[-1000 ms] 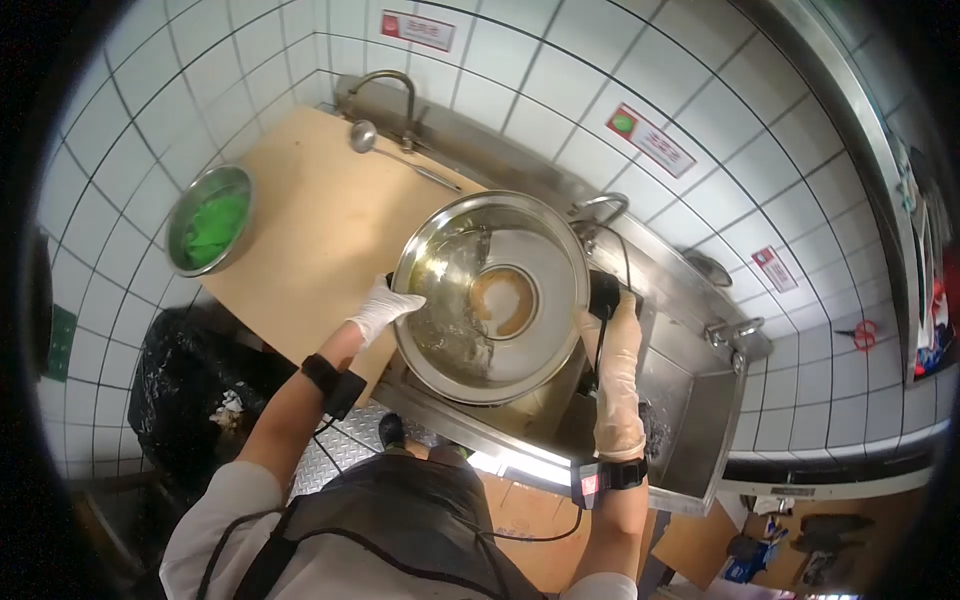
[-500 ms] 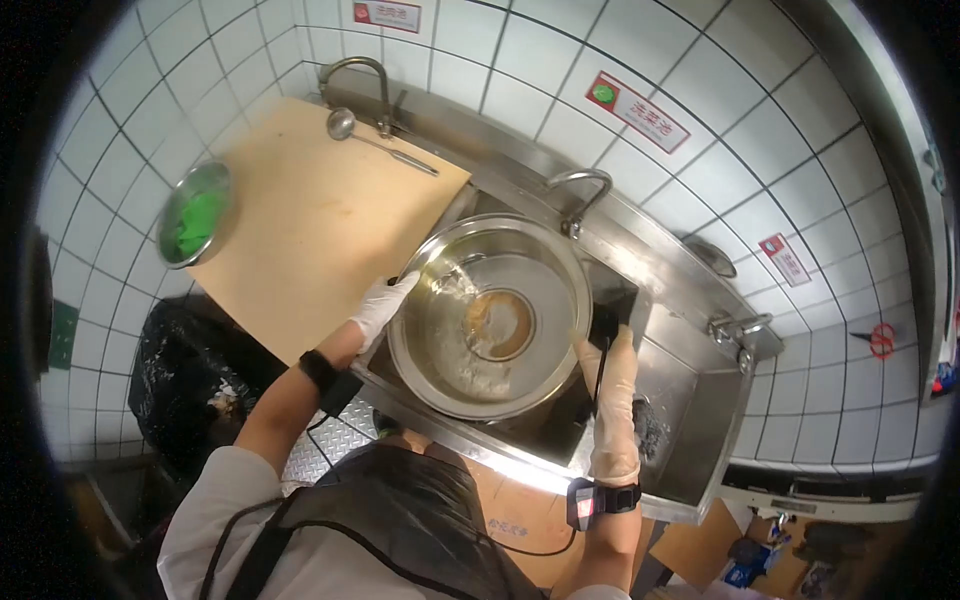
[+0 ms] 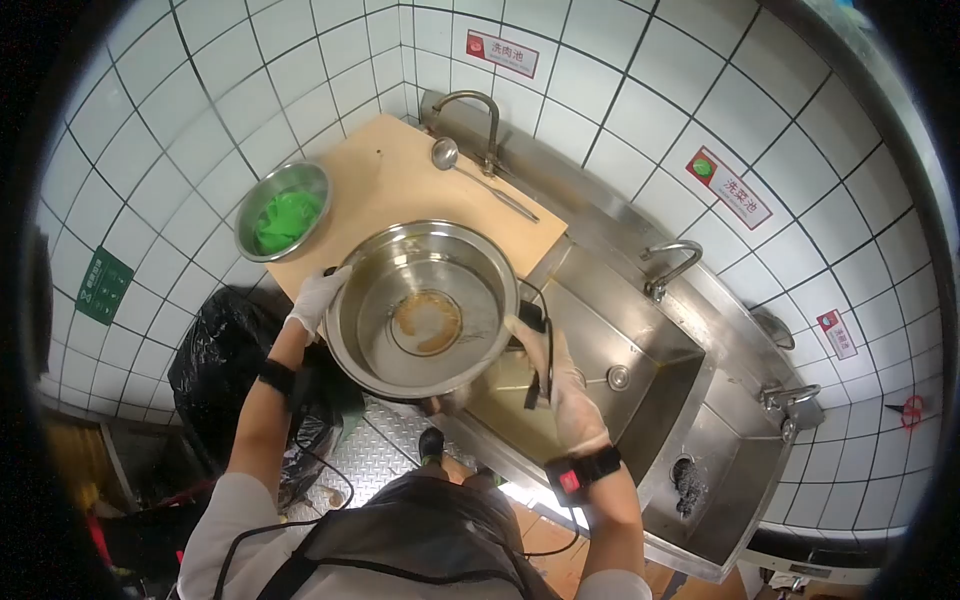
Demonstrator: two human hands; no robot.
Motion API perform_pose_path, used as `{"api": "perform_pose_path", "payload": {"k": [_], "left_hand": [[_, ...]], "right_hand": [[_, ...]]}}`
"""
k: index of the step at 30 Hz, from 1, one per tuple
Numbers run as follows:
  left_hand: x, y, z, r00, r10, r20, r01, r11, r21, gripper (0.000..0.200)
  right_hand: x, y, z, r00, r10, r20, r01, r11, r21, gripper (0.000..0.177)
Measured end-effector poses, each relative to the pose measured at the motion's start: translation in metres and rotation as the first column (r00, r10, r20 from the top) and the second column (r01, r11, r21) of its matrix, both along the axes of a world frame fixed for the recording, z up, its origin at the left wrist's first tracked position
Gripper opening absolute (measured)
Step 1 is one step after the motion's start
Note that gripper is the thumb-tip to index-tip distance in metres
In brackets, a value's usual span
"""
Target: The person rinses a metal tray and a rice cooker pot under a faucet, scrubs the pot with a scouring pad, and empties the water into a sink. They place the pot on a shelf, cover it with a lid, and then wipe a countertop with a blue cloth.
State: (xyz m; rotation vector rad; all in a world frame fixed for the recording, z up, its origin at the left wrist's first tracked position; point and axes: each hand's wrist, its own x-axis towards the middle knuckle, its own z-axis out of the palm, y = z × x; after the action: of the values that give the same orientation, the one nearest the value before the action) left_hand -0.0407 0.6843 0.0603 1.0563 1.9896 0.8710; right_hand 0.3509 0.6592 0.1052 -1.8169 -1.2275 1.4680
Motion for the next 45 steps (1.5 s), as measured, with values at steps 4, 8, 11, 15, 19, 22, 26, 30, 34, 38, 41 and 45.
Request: {"api": "perform_pose_path", "payload": {"k": [4,8,11,15,19,22,26,30,34,38,41,45], "left_hand": [[-0.04,0.034,-0.013,0.983,-0.032,0.181,0.012,0.994,0.112,0.071],[-0.051,0.033,0.016,0.867,-0.023,0.497,-0.104,0.968,0.228,0.069],[-0.04,0.011,0.037,0.918,0.117,-0.38,0.1,0.857,0.506,0.065],[0.069,-0.062,0.102,0.829,-0.5,0.253,0.313,0.788,0.53,0.071],[0.151,-0.092,0.122,0.546,-0.837,0.038,0.762,0.515,0.392,0.089],[0.202,-0.108,0.098,0.599,-0.752,0.274,0.627,0.654,0.424,0.065],[0.231,-0.108,0.071,0.478,-0.877,-0.049,0.865,0.461,0.2,0.015],[0.285,-0.132,0.089,0.696,-0.697,0.174,0.679,0.717,0.159,0.012],[0.314,-0.134,0.093,0.901,-0.433,-0.024,0.432,0.891,0.137,0.021],[0.337,-0.128,0.101,0.883,-0.436,-0.173,0.458,0.881,0.116,0.026],[0.338,-0.122,0.097,0.88,-0.412,-0.236,0.443,0.891,0.095,0.027],[0.3,-0.112,0.09,0.947,-0.208,-0.246,0.224,0.974,0.038,0.029]], "right_hand": [[-0.038,0.02,-0.019,0.997,0.071,-0.028,-0.066,0.987,0.146,0.047],[-0.053,0.022,-0.016,0.998,0.049,-0.025,-0.051,0.997,-0.053,0.035],[-0.04,0.026,-0.057,0.995,-0.087,0.049,0.076,0.978,0.194,0.031],[-0.054,-0.017,0.037,0.94,-0.108,0.324,-0.118,0.788,0.604,0.022],[-0.072,-0.041,0.112,0.724,-0.083,0.684,-0.648,0.256,0.717,0.024],[-0.035,-0.051,0.109,0.748,-0.238,0.619,-0.613,0.111,0.783,0.037],[0.056,-0.077,0.087,0.732,0.37,0.572,-0.68,0.348,0.645,0.047],[0.216,-0.123,0.034,0.965,0.258,0.054,-0.234,0.747,0.622,0.041],[0.419,-0.177,-0.152,0.607,-0.705,0.366,0.526,0.702,0.48,0.03],[0.559,-0.269,-0.255,0.419,-0.218,0.881,0.62,0.778,-0.103,0.082],[0.585,-0.295,-0.273,0.541,-0.068,0.839,0.65,0.666,-0.365,0.104],[0.589,-0.3,-0.307,0.574,0.045,0.817,0.587,0.674,-0.449,0.107]]}}
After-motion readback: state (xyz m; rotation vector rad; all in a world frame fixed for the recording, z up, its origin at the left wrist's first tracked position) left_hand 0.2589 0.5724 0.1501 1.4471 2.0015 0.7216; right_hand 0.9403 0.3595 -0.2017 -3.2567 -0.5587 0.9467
